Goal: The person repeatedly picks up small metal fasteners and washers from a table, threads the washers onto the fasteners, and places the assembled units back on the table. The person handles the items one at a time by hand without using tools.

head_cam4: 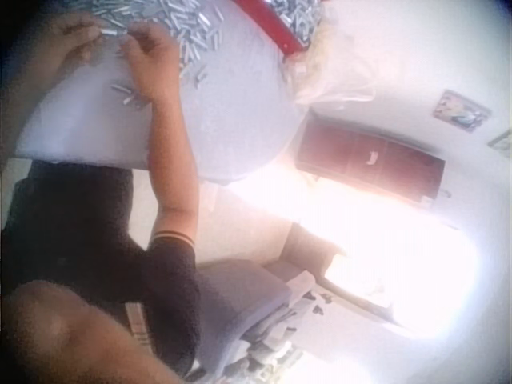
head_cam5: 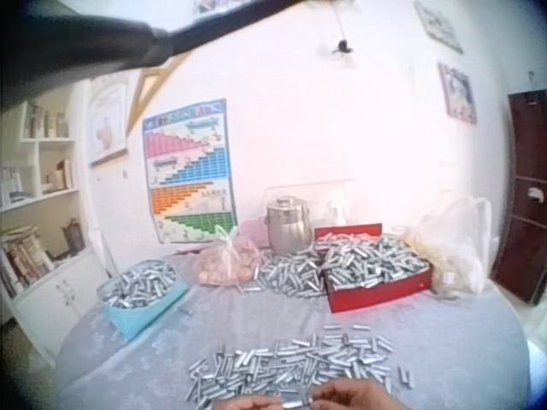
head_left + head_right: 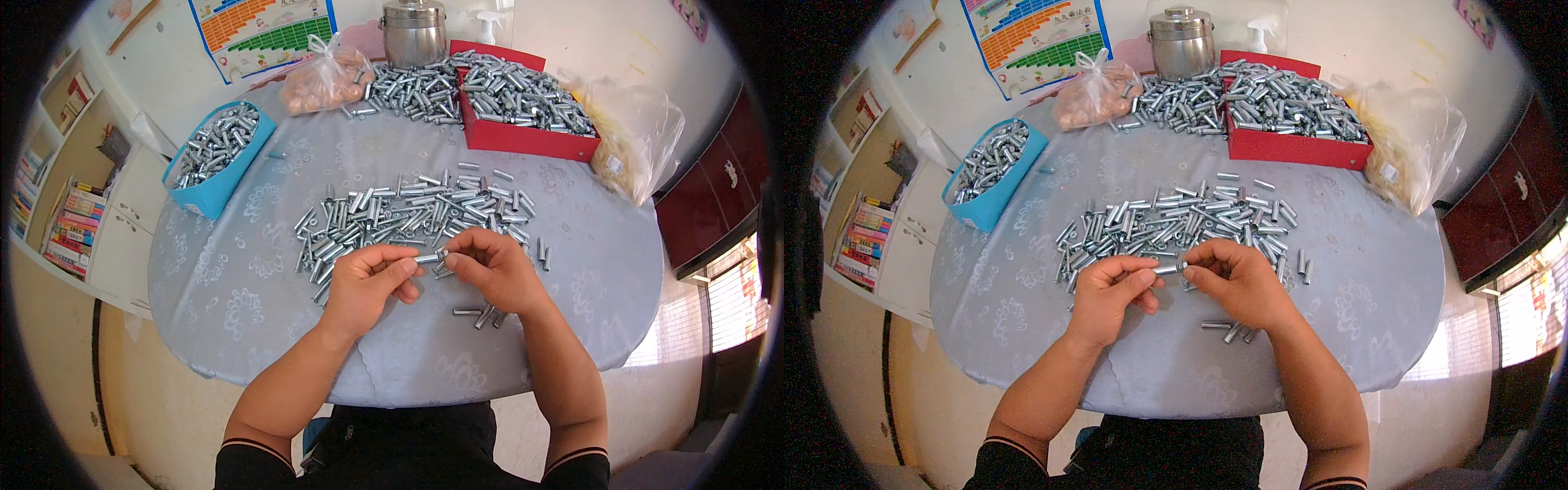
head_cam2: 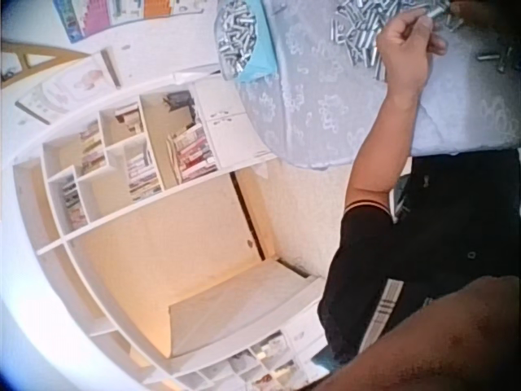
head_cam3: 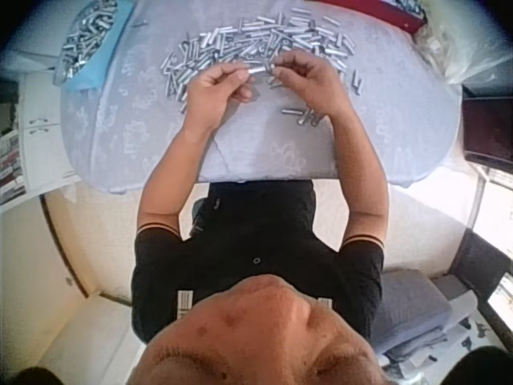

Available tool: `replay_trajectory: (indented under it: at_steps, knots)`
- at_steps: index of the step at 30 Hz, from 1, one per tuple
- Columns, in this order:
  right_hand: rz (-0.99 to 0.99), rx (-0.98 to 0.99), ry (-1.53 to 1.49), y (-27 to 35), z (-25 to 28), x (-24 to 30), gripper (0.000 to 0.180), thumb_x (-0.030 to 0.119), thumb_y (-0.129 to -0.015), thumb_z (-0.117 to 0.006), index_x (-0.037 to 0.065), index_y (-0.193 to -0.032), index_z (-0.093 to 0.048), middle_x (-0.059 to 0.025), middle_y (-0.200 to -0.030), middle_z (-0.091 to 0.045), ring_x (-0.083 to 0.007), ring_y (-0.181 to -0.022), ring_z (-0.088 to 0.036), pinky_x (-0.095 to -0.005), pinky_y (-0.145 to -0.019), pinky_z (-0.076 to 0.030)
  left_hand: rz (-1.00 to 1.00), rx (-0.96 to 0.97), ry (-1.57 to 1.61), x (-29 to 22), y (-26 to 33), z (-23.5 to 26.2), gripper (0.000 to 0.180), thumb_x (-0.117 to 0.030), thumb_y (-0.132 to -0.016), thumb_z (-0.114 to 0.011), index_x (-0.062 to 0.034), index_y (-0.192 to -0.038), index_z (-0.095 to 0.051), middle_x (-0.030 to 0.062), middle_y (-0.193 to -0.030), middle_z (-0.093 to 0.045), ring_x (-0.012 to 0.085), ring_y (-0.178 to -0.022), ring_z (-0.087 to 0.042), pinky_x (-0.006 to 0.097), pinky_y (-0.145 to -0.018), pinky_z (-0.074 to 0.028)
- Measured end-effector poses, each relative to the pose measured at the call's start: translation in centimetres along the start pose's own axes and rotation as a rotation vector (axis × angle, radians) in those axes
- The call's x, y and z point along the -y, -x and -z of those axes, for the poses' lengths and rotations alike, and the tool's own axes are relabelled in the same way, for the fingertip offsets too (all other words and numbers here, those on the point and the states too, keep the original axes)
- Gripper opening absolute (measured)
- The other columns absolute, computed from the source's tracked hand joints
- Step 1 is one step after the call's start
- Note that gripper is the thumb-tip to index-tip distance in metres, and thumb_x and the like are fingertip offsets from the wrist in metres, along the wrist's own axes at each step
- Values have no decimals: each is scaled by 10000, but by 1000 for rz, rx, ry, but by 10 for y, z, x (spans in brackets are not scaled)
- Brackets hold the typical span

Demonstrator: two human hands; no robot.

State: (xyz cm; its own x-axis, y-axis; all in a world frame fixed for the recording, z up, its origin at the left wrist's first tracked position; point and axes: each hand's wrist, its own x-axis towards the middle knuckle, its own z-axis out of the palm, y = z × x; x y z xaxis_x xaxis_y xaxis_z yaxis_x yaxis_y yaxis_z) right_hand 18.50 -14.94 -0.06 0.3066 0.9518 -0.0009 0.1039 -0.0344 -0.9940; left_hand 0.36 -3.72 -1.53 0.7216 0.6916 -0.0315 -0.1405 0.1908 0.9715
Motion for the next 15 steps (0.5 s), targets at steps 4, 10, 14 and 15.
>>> replay_trajectory:
  at_steps: [4, 10, 14, 15]
  knots:
    - [-51, -11, 59, 1, -2, -3, 244, 221, -941, -617, 1, -839, -647, 11, -703, -589, -60, -661, -514, -237, -592, -422, -6, 47, -44, -4, 2, -1, 179, -62, -908, -624, 28, -1060, -655, 129, -874, -694, 138, -611, -637, 262, -555, -548]
    - [108, -153, 20, 3, -10, 0, 271, 242, -940, -625, 1, -820, -654, 4, -682, -580, -59, -654, -508, -238, -575, -414, -1, 37, -3, -3, 2, 0, 178, -69, -914, -620, 30, -1058, -654, 136, -876, -697, 142, -614, -644, 263, -559, -554]
    - [66, -25, 28, 4, -5, -4, 162, 163, -898, -678, 5, -926, -656, 6, -744, -602, -54, -671, -515, -224, -582, -417, -4, 33, 11, -2, 2, 2, 184, -77, -915, -622, 27, -1063, -654, 134, -875, -696, 143, -611, -643, 262, -549, -552]
    - [21, -22, 69, 4, -3, -4, 155, 144, -888, -687, 6, -949, -650, 10, -755, -604, -53, -672, -515, -222, -584, -419, 0, 32, 9, -2, 2, 1, 186, -79, -915, -623, 27, -1064, -654, 133, -875, -696, 142, -611, -643, 262, -547, -552]
